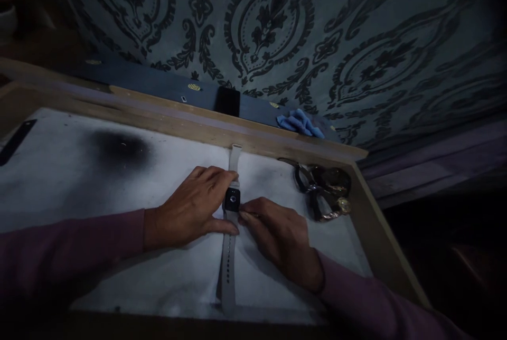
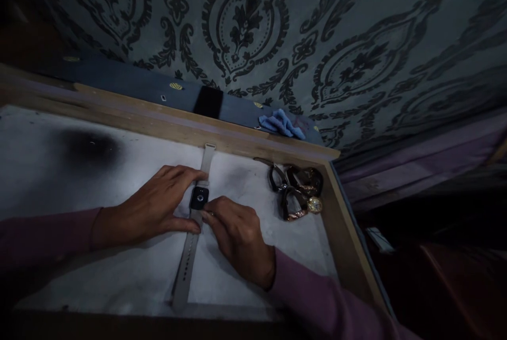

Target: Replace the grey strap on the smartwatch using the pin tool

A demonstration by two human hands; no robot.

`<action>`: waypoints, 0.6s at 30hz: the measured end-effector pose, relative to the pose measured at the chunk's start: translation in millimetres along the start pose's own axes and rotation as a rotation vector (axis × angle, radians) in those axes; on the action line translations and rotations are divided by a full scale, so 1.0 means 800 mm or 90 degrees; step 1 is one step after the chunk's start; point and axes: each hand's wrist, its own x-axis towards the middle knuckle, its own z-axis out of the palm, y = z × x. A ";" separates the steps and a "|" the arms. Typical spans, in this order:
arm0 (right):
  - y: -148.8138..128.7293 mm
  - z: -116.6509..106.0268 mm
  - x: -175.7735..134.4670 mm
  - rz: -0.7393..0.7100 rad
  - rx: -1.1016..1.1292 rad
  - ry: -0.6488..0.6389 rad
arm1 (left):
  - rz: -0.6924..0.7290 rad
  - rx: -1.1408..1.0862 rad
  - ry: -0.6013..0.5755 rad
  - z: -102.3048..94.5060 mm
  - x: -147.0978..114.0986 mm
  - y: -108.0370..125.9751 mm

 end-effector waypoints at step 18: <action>0.010 0.014 0.005 0.305 0.356 0.062 | -0.007 -0.011 0.000 -0.002 0.000 0.002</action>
